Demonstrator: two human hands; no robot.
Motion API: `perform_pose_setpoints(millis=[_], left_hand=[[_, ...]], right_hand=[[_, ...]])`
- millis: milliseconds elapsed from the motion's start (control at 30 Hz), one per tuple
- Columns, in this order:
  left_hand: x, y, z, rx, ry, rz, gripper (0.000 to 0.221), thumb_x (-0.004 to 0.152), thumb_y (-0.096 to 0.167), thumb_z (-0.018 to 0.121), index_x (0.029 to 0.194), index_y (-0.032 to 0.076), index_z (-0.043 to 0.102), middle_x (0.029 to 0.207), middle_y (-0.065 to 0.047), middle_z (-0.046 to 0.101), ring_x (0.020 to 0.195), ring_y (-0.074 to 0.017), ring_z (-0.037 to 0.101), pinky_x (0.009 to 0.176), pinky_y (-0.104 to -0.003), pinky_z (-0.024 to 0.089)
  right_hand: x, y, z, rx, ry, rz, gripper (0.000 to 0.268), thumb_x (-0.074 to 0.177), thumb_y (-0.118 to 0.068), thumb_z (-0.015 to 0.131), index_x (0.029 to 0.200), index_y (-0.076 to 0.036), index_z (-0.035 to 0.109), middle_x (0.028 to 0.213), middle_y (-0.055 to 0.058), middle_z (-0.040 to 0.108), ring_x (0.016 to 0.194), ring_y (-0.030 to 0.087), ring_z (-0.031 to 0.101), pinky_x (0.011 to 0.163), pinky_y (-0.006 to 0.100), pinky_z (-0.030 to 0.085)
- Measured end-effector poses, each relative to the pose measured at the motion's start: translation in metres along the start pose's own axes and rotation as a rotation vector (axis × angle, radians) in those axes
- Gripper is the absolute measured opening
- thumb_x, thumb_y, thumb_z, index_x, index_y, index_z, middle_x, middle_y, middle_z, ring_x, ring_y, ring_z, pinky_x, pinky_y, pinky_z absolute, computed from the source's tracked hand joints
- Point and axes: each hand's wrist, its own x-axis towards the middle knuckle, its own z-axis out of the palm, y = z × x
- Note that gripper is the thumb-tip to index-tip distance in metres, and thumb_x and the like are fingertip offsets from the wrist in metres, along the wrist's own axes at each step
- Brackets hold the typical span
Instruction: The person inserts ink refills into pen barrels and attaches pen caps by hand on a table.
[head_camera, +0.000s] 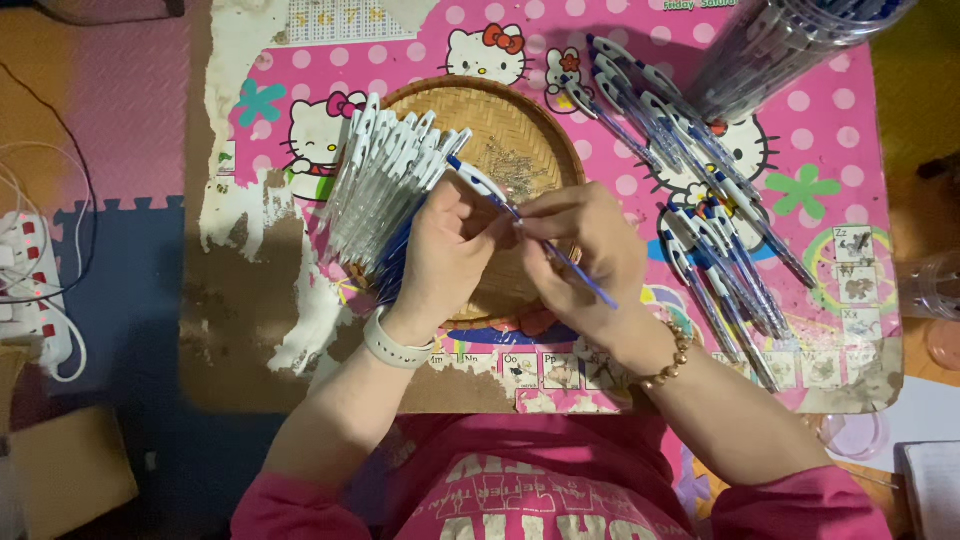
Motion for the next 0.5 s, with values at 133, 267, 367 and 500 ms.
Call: perform_pose_setpoints(millis=[133, 267, 367, 500], left_hand=[[0.002, -0.018, -0.004, 0.059, -0.004, 0.036, 0.030, 0.090, -0.005, 0.082, 0.114, 0.003, 0.066, 0.095, -0.018, 0.078, 0.084, -0.0203, 0.075, 0.078, -0.037, 0.066], [-0.001, -0.008, -0.003, 0.184, 0.011, 0.047, 0.026, 0.091, -0.002, 0.081, 0.112, 0.002, 0.065, 0.097, -0.021, 0.079, 0.085, -0.0262, 0.078, 0.079, -0.042, 0.066], [-0.002, -0.011, -0.004, 0.121, 0.001, 0.041, 0.027, 0.092, -0.004, 0.080, 0.114, 0.003, 0.065, 0.098, -0.019, 0.079, 0.087, -0.0228, 0.076, 0.083, -0.043, 0.065], [-0.001, -0.025, -0.004, 0.111, 0.013, 0.063, 0.025, 0.091, -0.005, 0.080, 0.110, 0.003, 0.066, 0.096, -0.019, 0.079, 0.084, -0.0233, 0.077, 0.081, -0.042, 0.066]], right_hand=[[-0.010, 0.012, 0.005, -0.093, -0.029, 0.004, 0.004, 0.091, -0.004, 0.077, 0.090, -0.005, 0.080, 0.098, 0.015, 0.078, 0.085, 0.034, 0.074, 0.071, 0.038, 0.059], [-0.010, 0.005, 0.008, -0.205, 0.032, 0.011, 0.007, 0.091, -0.006, 0.079, 0.089, -0.013, 0.078, 0.101, 0.004, 0.079, 0.084, 0.028, 0.073, 0.066, 0.031, 0.058], [-0.015, 0.009, 0.012, -0.219, 0.072, 0.010, 0.011, 0.090, -0.006, 0.080, 0.092, -0.016, 0.076, 0.103, 0.001, 0.078, 0.084, 0.025, 0.072, 0.066, 0.029, 0.057], [-0.018, 0.011, 0.014, -0.225, 0.078, -0.018, 0.012, 0.090, -0.005, 0.080, 0.092, -0.016, 0.075, 0.103, 0.001, 0.078, 0.084, 0.026, 0.072, 0.067, 0.031, 0.057]])
